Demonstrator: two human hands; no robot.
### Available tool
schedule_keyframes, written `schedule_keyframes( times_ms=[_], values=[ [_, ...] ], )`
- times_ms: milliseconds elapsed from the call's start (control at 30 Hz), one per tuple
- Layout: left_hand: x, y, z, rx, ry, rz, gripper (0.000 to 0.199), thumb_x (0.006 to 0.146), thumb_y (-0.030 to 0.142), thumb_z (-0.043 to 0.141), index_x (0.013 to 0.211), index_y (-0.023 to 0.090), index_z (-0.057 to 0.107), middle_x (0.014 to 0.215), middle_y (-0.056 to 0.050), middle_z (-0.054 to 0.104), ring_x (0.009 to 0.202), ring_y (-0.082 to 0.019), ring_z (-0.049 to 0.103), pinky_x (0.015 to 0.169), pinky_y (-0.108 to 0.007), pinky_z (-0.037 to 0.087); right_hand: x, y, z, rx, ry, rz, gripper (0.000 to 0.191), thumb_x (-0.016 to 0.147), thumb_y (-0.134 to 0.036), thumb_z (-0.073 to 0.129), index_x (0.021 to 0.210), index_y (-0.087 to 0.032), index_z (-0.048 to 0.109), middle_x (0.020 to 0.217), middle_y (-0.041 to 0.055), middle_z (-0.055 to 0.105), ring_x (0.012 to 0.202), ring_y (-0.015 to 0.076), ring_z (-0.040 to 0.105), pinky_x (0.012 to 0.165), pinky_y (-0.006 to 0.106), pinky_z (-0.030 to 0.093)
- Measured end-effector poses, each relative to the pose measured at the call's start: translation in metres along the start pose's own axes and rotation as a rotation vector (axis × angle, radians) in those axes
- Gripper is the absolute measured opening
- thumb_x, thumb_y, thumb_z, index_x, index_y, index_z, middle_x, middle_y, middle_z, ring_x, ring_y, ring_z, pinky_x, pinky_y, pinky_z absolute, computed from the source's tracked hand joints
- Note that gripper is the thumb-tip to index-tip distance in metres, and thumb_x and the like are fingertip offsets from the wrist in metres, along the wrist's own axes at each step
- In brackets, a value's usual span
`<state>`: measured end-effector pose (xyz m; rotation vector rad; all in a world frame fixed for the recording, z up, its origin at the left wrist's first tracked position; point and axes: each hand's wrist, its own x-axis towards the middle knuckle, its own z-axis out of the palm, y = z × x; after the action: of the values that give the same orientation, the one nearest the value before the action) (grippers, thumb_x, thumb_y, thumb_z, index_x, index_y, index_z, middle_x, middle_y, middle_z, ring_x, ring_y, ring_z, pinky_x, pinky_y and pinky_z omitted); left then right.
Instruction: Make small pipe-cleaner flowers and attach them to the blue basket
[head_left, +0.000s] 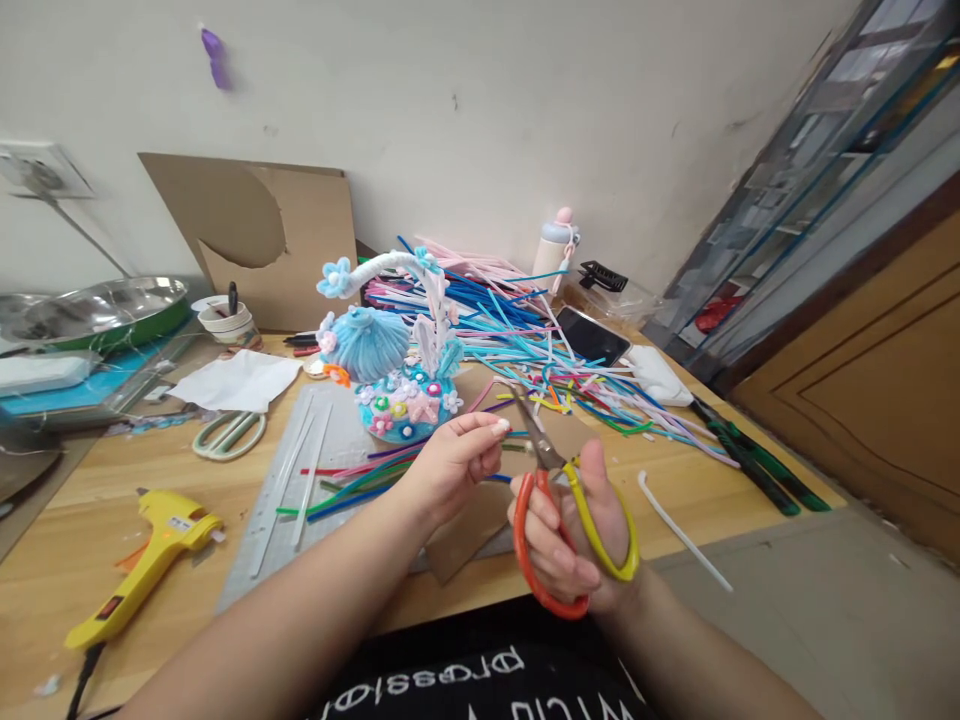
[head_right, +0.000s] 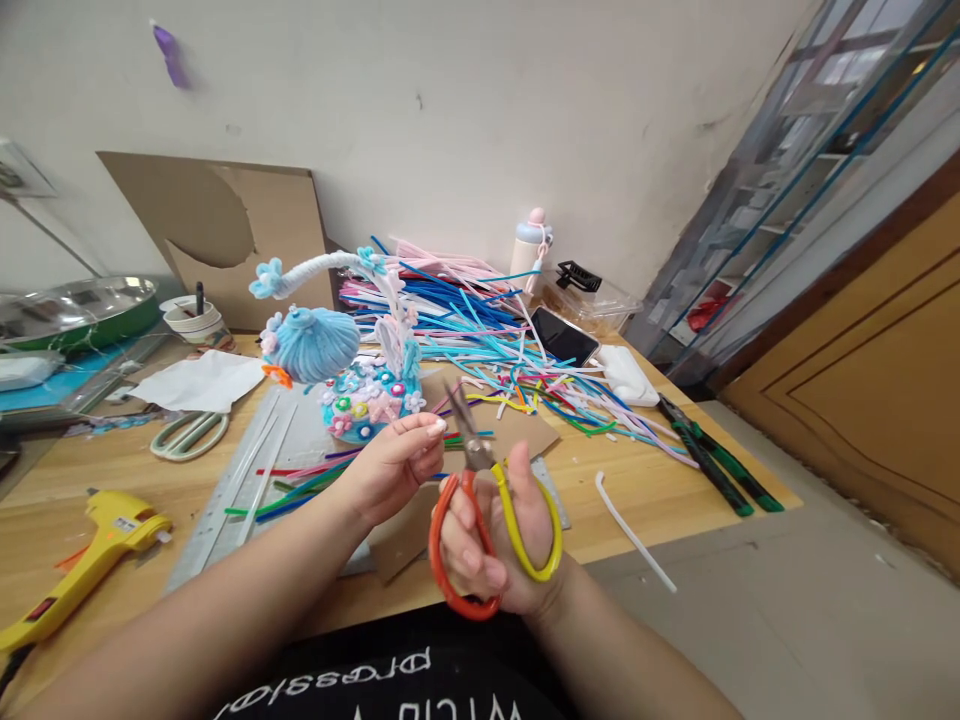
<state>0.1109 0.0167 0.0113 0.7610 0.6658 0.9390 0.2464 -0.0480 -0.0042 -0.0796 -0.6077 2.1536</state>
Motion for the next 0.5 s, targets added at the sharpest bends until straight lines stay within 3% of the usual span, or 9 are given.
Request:
schedule_keyframes(
  times_ms=[33, 100, 200, 233, 300, 433, 500],
  values=[
    [0.000, 0.000, -0.001, 0.029, 0.020, 0.002, 0.026, 0.063, 0.031, 0.078, 0.070, 0.014, 0.061, 0.045, 0.009, 0.041, 0.041, -0.004, 0.033, 0.044, -0.017, 0.024, -0.001, -0.009, -0.002, -0.107, 0.089, -0.055, 0.073, 0.081, -0.079, 0.016, 0.069, -0.016, 0.050, 0.047, -0.0026, 0.052, 0.026, 0.0028, 0.027, 0.027, 0.014, 0.026],
    [-0.002, 0.002, -0.004, 0.075, 0.054, 0.009, 0.025, 0.064, 0.031, 0.078, 0.066, 0.014, 0.059, 0.042, 0.008, 0.042, 0.040, -0.004, 0.032, 0.043, -0.018, 0.022, -0.002, -0.033, -0.009, -0.484, 0.414, -0.165, 0.062, 0.082, -0.075, 0.033, 0.071, -0.017, 0.052, 0.055, -0.0015, 0.054, 0.032, 0.0052, 0.035, 0.032, 0.018, 0.030],
    [-0.008, 0.005, -0.008, 0.237, 0.099, 0.056, 0.025, 0.066, 0.031, 0.077, 0.062, 0.015, 0.058, 0.043, 0.006, 0.046, 0.041, -0.004, 0.035, 0.043, -0.018, 0.022, -0.002, -0.069, -0.028, -1.424, 0.879, -0.235, 0.036, 0.074, -0.051, 0.065, 0.080, -0.016, 0.058, 0.069, 0.0033, 0.061, 0.054, 0.0139, 0.053, 0.049, 0.025, 0.040],
    [-0.012, 0.006, -0.008, 0.312, 0.111, 0.079, 0.025, 0.066, 0.031, 0.076, 0.062, 0.015, 0.058, 0.044, 0.006, 0.047, 0.041, -0.005, 0.035, 0.044, -0.018, 0.023, 0.000, -0.079, -0.035, -1.753, 0.964, -0.198, 0.029, 0.071, -0.041, 0.069, 0.082, -0.015, 0.061, 0.076, 0.0066, 0.063, 0.065, 0.0182, 0.058, 0.058, 0.028, 0.043],
    [-0.018, 0.009, -0.007, 0.434, 0.117, 0.121, 0.023, 0.066, 0.031, 0.075, 0.062, 0.015, 0.060, 0.046, 0.005, 0.048, 0.042, -0.005, 0.036, 0.044, -0.019, 0.025, 0.006, -0.090, -0.048, -2.211, 0.986, -0.027, 0.019, 0.072, -0.026, 0.066, 0.086, -0.013, 0.065, 0.087, 0.0125, 0.066, 0.083, 0.0247, 0.060, 0.072, 0.033, 0.044],
    [-0.035, 0.013, -0.008, 0.539, 0.135, 0.198, 0.018, 0.065, 0.027, 0.073, 0.060, 0.016, 0.061, 0.052, 0.003, 0.053, 0.045, -0.007, 0.041, 0.045, -0.020, 0.030, 0.016, -0.094, -0.052, -2.308, 0.921, 0.035, 0.017, 0.076, -0.019, 0.063, 0.091, -0.011, 0.068, 0.094, 0.0143, 0.067, 0.092, 0.0260, 0.061, 0.080, 0.033, 0.043],
    [-0.049, 0.018, -0.017, 0.658, 0.149, 0.254, 0.014, 0.067, 0.026, 0.071, 0.061, 0.017, 0.062, 0.057, 0.001, 0.056, 0.050, -0.009, 0.047, 0.048, -0.021, 0.035, 0.006, -0.096, -0.045, -2.317, 0.868, 0.027, 0.019, 0.083, -0.024, 0.056, 0.093, -0.014, 0.069, 0.097, 0.0122, 0.068, 0.094, 0.0244, 0.061, 0.080, 0.031, 0.043]
  ],
)
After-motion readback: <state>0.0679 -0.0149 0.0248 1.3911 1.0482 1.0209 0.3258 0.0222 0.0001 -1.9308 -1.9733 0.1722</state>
